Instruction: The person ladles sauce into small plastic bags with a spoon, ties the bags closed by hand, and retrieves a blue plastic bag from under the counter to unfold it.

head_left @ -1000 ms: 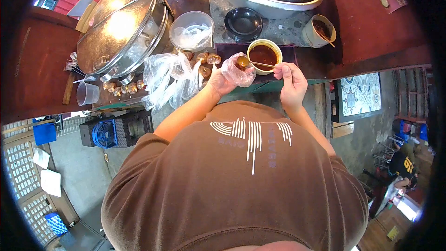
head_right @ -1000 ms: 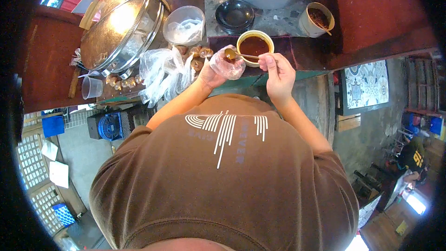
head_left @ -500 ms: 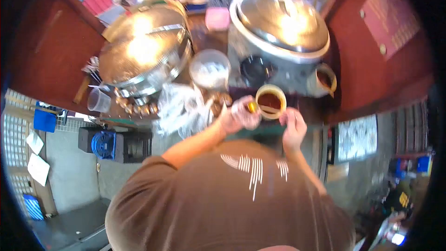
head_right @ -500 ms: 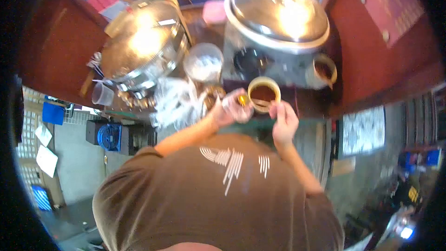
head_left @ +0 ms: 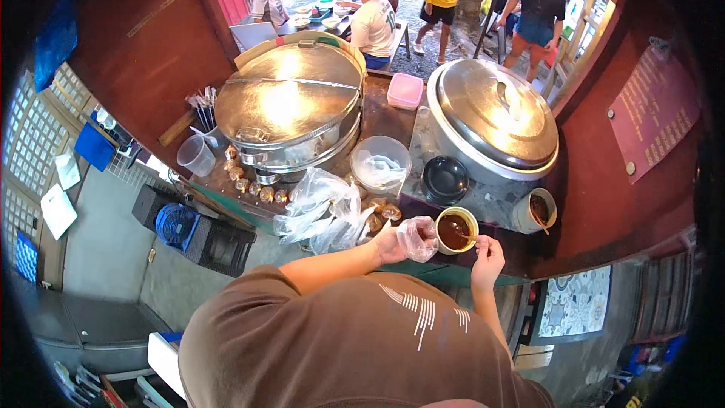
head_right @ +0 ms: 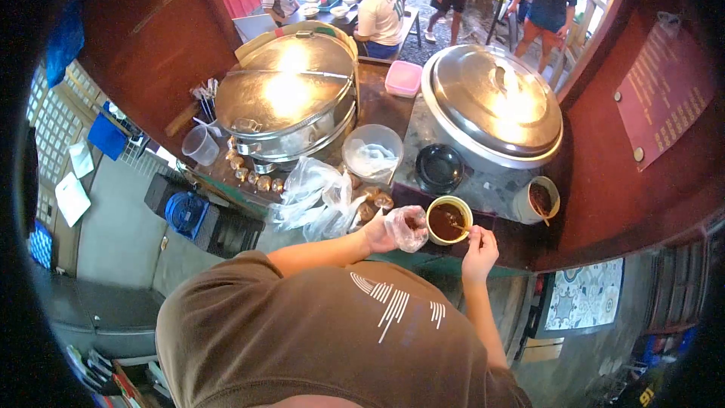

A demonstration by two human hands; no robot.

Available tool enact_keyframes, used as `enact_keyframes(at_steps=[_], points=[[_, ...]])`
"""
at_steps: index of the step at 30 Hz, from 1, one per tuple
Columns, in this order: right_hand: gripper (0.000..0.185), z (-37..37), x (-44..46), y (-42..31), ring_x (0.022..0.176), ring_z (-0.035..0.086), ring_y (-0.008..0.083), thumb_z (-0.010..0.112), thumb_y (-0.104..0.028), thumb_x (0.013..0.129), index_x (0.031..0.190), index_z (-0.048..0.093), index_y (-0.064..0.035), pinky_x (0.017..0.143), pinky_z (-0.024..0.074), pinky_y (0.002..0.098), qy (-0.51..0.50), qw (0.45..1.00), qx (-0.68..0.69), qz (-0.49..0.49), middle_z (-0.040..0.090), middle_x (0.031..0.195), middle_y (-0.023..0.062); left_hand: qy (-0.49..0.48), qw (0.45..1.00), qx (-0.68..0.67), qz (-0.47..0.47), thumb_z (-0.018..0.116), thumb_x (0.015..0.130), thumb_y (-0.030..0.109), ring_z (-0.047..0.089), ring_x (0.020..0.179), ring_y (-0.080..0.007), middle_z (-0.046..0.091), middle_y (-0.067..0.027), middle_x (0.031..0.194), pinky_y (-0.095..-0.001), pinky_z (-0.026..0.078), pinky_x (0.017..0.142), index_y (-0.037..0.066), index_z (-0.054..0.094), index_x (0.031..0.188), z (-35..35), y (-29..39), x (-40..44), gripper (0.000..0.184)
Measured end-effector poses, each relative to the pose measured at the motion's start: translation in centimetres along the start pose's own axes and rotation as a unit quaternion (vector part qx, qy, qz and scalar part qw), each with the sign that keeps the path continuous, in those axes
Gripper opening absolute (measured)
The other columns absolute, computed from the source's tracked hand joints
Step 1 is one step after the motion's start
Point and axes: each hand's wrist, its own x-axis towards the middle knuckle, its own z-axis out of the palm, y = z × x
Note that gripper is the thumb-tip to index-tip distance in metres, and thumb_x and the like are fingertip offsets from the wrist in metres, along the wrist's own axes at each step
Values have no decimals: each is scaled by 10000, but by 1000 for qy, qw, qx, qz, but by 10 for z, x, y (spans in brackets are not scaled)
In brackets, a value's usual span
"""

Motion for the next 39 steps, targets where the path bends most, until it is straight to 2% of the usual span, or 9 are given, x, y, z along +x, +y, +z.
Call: enact_keyframes(at_steps=[6,10,14,22,26,31,36,38,39], points=[[436,-7,1,-35,893,461,160,667,-172,843,1211,498,-11,808,398,287,123,979,-148,-63,457,1048,81,47,999,4,6,547,919,253,575,895,-247,584,-59,917,-396,502,774,64,597,976,30,14,-4,204],[239,3,0,-52,805,546,137,591,-171,894,1077,586,-17,738,439,261,-96,980,147,92,553,948,49,-1,1000,-15,25,552,913,264,579,974,-275,583,-83,994,-403,479,898,92,581,1119,31,25,-5,270],[473,41,-4,-71,896,604,226,462,-445,935,1150,561,-36,776,477,350,-367,721,383,445,636,990,102,46,995,-6,89,544,919,225,608,892,-274,612,-114,977,-400,513,813,41,598,1038,73,30,-14,226],[405,73,5,-96,931,566,198,405,-430,939,1057,593,-91,807,430,362,-428,571,428,555,631,1001,69,29,990,12,140,582,873,232,574,1014,-302,587,-135,1090,-450,475,923,64,576,1173,75,50,-41,345],[277,85,9,-94,824,563,165,457,-330,935,987,599,-97,737,440,322,-392,575,488,527,617,891,38,-44,988,51,138,659,831,240,554,1117,-288,570,-136,1165,-452,464,969,63,533,1213,60,58,-55,440],[215,88,22,-119,784,571,175,558,-264,911,979,583,-61,738,470,319,-374,657,471,455,594,839,46,60,986,119,103,736,771,184,552,1128,-283,553,-129,1222,-428,458,974,57,514,1221,43,72,-73,517],[153,91,31,-134,701,590,139,605,-208,893,920,604,-58,636,476,264,-373,727,441,371,613,795,32,116,815,544,158,821,656,136,525,1117,-188,522,-115,1238,-342,410,977,54,461,1268,38,87,-76,715],[133,94,31,-137,653,587,125,631,-187,878,892,609,-56,595,466,245,-381,748,417,350,615,759,23,141,696,670,216,827,637,134,514,1121,-170,517,-114,1227,-343,399,986,58,439,1287,82,79,-82,761],[128,97,30,-136,633,584,119,643,-180,870,878,611,-56,578,457,237,-387,756,400,343,613,741,19,119,691,682,210,801,628,89,499,1129,-167,506,-116,1201,-338,399,983,58,417,1305,109,75,-86,779]])
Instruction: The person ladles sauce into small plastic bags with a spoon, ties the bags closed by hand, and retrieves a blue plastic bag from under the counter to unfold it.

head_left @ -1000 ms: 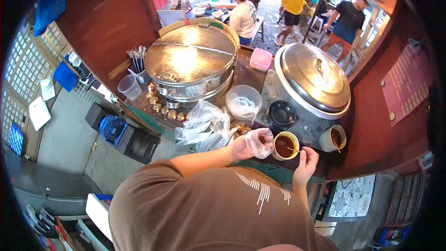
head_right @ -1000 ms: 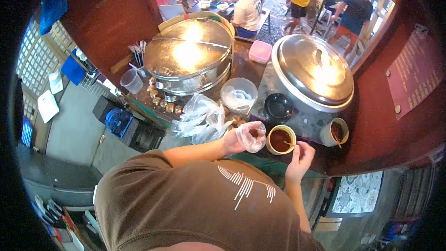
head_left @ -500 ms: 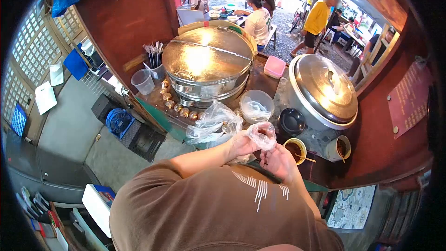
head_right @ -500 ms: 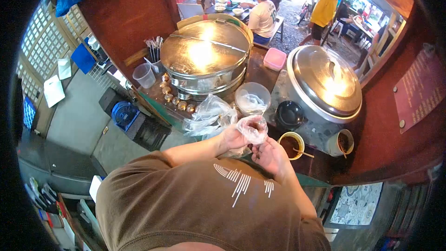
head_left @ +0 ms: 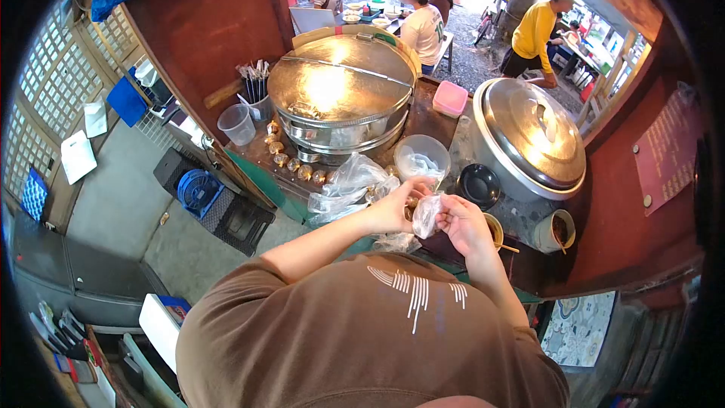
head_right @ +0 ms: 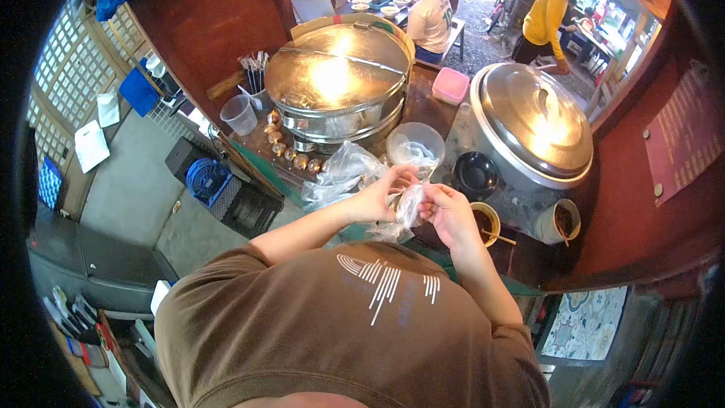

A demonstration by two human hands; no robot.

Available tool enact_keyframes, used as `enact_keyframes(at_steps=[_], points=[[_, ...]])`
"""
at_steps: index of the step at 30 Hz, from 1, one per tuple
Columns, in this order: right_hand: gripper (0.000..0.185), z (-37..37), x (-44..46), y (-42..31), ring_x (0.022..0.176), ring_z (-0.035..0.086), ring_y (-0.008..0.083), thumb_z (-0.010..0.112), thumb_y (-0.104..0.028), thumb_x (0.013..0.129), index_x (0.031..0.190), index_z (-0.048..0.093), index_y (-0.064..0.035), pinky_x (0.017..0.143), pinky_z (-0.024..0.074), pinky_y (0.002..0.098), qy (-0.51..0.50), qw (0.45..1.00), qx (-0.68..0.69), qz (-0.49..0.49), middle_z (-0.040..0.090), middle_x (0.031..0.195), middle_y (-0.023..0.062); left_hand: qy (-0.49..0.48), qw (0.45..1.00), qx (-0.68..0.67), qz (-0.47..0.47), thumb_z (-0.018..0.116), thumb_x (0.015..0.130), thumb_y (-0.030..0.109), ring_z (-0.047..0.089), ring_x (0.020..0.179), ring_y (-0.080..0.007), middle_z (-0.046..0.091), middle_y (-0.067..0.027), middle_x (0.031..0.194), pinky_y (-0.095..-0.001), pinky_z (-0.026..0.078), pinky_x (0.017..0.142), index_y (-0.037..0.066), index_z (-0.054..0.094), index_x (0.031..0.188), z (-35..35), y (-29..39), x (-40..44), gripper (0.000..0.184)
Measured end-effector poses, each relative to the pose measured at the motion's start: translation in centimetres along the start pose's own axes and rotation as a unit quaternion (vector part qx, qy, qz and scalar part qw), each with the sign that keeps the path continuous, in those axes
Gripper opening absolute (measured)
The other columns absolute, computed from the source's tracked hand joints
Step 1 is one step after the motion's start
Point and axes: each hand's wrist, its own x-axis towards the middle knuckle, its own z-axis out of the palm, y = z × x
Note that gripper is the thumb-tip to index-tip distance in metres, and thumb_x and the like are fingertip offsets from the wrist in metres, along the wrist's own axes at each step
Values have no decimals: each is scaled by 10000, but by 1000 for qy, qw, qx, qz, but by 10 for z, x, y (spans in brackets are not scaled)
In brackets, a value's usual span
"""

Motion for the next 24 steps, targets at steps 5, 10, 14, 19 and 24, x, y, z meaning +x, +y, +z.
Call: enact_keyframes(at_steps=[5,10,14,19,24], points=[[172,10,-4,-4,605,549,77,642,-178,875,943,641,-20,558,407,196,-22,992,-98,-80,602,697,-6,-79,989,123,6,718,649,33,544,1091,-216,562,-124,1155,-336,423,943,46,412,1312,8,48,11,730],[441,-33,-5,-4,1020,518,184,708,-162,764,1153,575,-4,860,436,300,47,878,-384,-281,557,1139,94,15,993,114,0,678,717,84,596,1022,-239,608,-133,1073,-345,458,882,55,502,1202,17,54,20,517],[546,-23,-17,9,1096,513,280,747,-147,705,1191,535,-16,937,410,363,-27,800,-515,-307,509,1192,131,40,988,141,44,691,729,140,624,909,-224,629,-108,988,-338,478,819,40,553,1136,27,59,24,441],[426,-15,-6,3,939,588,247,708,-72,755,1148,553,-19,868,453,347,-18,835,-492,-245,595,977,124,42,977,205,37,685,737,151,633,878,-222,646,-126,918,-339,481,796,23,592,1027,25,58,41,331],[160,-20,-2,-1,797,594,143,659,-130,845,956,648,-16,742,475,291,-41,893,-405,-193,620,884,72,-36,990,117,-67,660,746,60,606,798,-109,656,-46,864,-288,495,737,19,622,973,1,58,63,234]])
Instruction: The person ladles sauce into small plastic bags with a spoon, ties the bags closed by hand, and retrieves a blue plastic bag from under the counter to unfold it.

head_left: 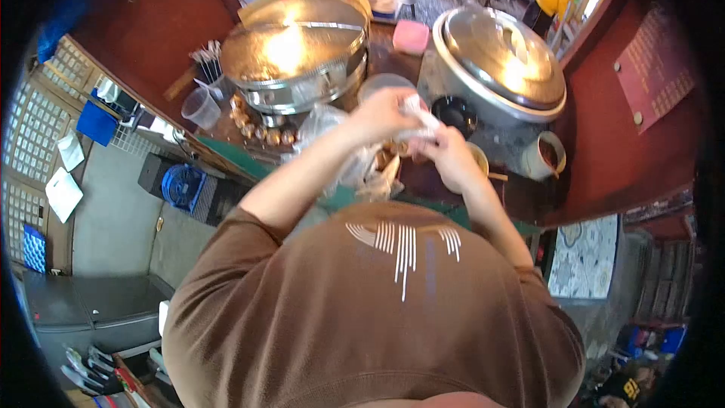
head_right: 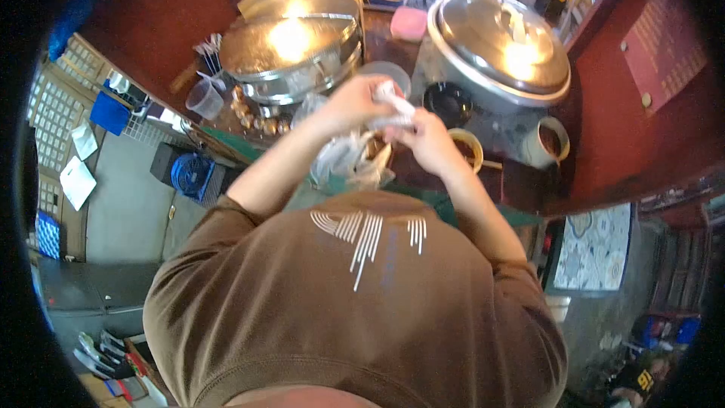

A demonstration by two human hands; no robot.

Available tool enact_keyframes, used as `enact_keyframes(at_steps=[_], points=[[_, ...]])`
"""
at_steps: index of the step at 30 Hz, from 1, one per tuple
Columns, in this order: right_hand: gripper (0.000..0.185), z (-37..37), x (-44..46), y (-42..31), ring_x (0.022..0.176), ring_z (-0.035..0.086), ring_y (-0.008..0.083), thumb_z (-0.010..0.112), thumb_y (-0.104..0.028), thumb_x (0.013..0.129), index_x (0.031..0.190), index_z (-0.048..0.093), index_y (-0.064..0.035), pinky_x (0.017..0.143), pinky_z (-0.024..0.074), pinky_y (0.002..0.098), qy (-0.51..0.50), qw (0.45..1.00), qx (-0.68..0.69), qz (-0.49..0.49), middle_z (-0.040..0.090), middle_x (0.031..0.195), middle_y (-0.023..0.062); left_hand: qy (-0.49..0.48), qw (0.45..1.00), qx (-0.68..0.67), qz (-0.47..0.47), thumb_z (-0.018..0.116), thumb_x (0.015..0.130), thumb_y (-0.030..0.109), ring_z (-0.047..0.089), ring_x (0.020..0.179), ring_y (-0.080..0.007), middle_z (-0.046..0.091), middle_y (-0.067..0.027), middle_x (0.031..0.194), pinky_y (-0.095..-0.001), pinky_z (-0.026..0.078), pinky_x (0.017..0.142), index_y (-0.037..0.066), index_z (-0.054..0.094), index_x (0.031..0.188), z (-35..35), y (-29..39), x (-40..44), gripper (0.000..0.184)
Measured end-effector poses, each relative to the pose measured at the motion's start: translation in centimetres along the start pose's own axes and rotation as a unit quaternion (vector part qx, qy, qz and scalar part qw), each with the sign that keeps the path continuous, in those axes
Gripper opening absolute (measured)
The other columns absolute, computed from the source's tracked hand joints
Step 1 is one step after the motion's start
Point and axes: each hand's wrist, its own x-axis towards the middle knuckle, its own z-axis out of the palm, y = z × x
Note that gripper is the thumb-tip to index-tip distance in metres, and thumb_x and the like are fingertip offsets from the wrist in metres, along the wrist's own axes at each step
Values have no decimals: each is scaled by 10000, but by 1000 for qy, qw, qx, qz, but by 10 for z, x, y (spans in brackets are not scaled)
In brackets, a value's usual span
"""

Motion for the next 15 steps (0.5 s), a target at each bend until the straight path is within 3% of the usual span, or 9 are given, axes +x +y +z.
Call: enact_keyframes(at_steps=[1,2,3,5,7,9,11,14,15], points=[[148,-4,1,2,778,591,131,655,-153,854,890,665,-10,715,475,282,-16,999,17,29,621,875,67,-29,999,-31,-27,662,738,66,607,796,-108,655,-43,861,-277,489,730,13,625,965,-8,4,2,236],[196,-6,-1,-7,738,583,124,647,-185,862,800,676,-2,680,471,266,-21,1000,15,-5,604,851,50,-61,997,-36,-31,659,751,91,605,790,-108,655,-43,863,-267,481,729,11,633,963,-17,12,2,229],[232,-5,-5,-29,721,576,121,648,-194,863,752,673,9,670,464,263,-14,997,61,45,580,821,35,-67,994,-72,-50,650,766,106,601,780,-105,652,-32,861,-256,476,724,13,641,967,-21,26,-2,222],[191,-13,-5,-17,770,561,102,638,-153,872,929,686,23,701,449,255,-45,995,74,47,591,927,32,-31,997,-68,-15,648,794,125,580,732,-81,648,-20,850,-228,459,664,15,642,988,-30,21,0,223],[193,-14,-5,-10,742,563,101,631,-164,879,912,684,19,689,449,252,-33,996,75,28,608,883,32,55,993,-96,-46,649,785,104,546,687,-63,643,-11,805,-216,429,614,17,664,975,-46,21,-1,210],[191,-13,-5,-9,709,565,103,624,-169,886,900,681,12,677,448,250,-24,994,105,31,624,831,34,59,967,-248,12,659,776,85,484,652,-47,610,6,803,-208,399,596,22,615,1085,-62,18,-3,318],[184,-12,-7,-12,673,568,106,616,-170,892,892,679,2,664,449,248,-17,985,164,55,641,773,37,125,913,-382,72,659,805,90,525,753,-53,580,-5,876,-182,427,673,31,517,1197,-62,12,-11,422],[198,-12,-8,-16,728,569,91,610,-184,896,801,673,-21,672,436,246,-4,984,165,75,645,789,22,71,946,-309,60,695,774,104,545,867,-108,573,-54,1011,-232,447,780,64,442,1282,-35,-22,-18,570],[204,-13,-6,-16,736,570,89,605,-189,900,808,672,-20,679,434,243,-13,986,151,72,650,795,23,-4,977,-201,68,757,737,165,562,926,-167,572,-79,1071,-296,454,833,83,418,1320,-20,-33,-17,680]])
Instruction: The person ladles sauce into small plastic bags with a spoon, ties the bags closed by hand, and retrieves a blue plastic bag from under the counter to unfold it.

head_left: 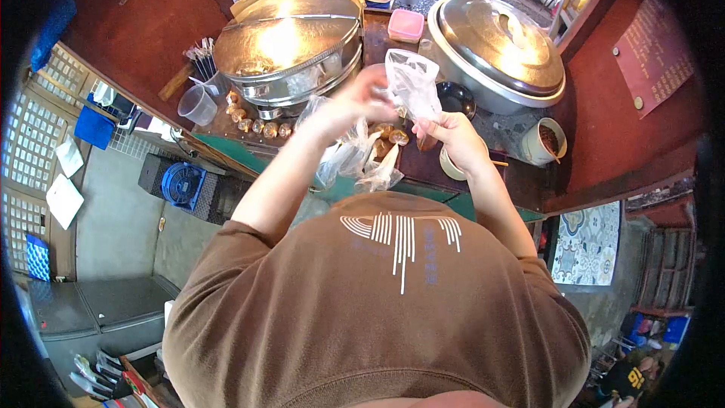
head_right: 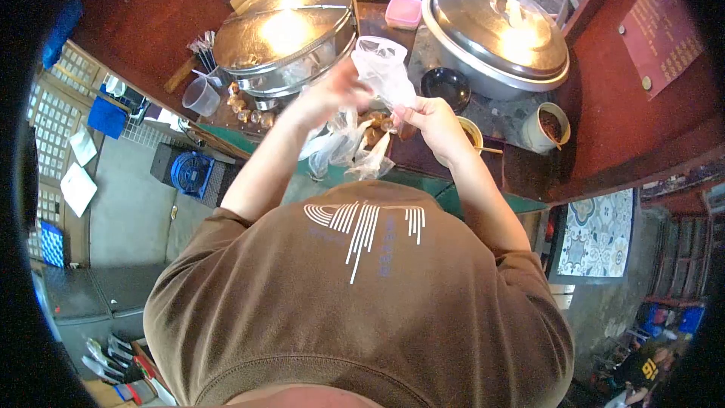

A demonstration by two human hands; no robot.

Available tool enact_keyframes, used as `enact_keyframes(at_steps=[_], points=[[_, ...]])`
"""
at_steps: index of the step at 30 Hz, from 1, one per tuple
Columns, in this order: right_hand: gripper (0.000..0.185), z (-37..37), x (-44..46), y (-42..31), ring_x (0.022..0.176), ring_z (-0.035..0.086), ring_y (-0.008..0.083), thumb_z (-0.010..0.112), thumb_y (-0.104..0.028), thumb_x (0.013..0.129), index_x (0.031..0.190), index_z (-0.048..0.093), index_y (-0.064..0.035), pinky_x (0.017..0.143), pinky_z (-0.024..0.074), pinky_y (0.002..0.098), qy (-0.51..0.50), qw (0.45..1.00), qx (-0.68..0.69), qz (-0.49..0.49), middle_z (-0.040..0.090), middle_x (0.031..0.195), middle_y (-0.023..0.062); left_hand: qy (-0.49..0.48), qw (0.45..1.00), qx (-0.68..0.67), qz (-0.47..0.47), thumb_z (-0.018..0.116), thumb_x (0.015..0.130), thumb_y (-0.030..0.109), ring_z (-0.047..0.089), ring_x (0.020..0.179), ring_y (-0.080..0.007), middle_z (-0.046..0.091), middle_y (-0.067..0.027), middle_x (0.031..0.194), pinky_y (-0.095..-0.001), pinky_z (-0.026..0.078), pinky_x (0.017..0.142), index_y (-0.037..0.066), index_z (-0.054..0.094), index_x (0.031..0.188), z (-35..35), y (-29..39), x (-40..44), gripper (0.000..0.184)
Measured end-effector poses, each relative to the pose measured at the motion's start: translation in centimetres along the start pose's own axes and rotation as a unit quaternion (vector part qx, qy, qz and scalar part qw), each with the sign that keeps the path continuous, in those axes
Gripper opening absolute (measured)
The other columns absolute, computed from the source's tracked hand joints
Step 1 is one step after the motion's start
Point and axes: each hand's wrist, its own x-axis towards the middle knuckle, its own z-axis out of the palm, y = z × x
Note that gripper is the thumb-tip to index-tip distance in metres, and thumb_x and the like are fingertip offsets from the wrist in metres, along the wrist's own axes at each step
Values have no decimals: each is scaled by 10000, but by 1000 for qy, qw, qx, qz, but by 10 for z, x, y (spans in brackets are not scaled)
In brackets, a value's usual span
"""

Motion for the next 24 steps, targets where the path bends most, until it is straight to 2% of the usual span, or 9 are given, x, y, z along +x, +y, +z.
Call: enact_keyframes(at_steps=[2,4,7,9,12,14,17,20,24], points=[[217,1,2,3,753,571,86,595,-201,907,823,670,-16,694,431,238,-20,999,-28,4,659,807,26,-136,971,151,-124,783,737,305,558,964,-155,571,-91,1104,-339,448,876,68,423,1328,10,-11,-4,731],[219,3,6,11,768,571,84,593,-207,909,836,672,-17,704,428,236,-43,997,-53,-31,662,819,28,-122,990,70,8,706,807,268,559,1015,-181,576,-104,1114,-345,434,913,59,506,1257,41,15,0,534],[212,7,13,15,788,571,82,591,-217,911,893,667,-20,711,422,235,-68,993,-76,-54,666,830,31,-79,961,264,-33,621,853,215,539,1102,-228,577,-115,1135,-351,425,946,47,567,1191,31,21,21,381],[231,12,14,11,812,580,98,575,-231,922,965,646,-15,740,430,250,-89,992,-68,-54,662,871,46,-94,949,298,48,575,867,205,510,1145,-243,566,-121,1159,-360,415,961,44,595,1133,31,31,21,312],[306,18,10,-9,851,595,135,529,-270,949,1072,604,0,796,447,283,-117,992,14,-38,651,948,73,-65,932,338,113,507,917,219,616,888,-207,610,-137,1017,-344,513,727,33,564,1057,36,35,20,240],[354,18,13,-11,856,590,146,497,-309,963,1098,592,4,797,444,287,-122,984,129,-14,646,950,75,-60,968,243,-28,481,937,220,624,709,-175,621,-121,898,-300,508,574,35,538,1048,41,46,19,223],[336,20,22,-2,795,566,126,477,-337,970,903,601,-33,750,427,262,-113,987,91,-63,620,836,42,-48,977,166,-125,457,958,226,577,483,-126,606,-78,731,-226,443,392,40,505,1059,40,53,18,217],[343,24,23,-2,780,557,115,470,-324,976,787,561,-54,747,419,248,-117,987,64,-87,608,795,32,-53,985,92,-135,462,957,239,612,639,-166,585,-90,789,-276,500,545,37,519,1074,37,60,13,240],[358,32,14,-12,790,535,113,458,-288,983,704,505,-69,756,403,245,-99,991,11,-88,591,781,29,26,954,296,43,478,954,228,584,899,-220,579,-125,964,-339,468,790,34,537,1106,19,44,12,253]])
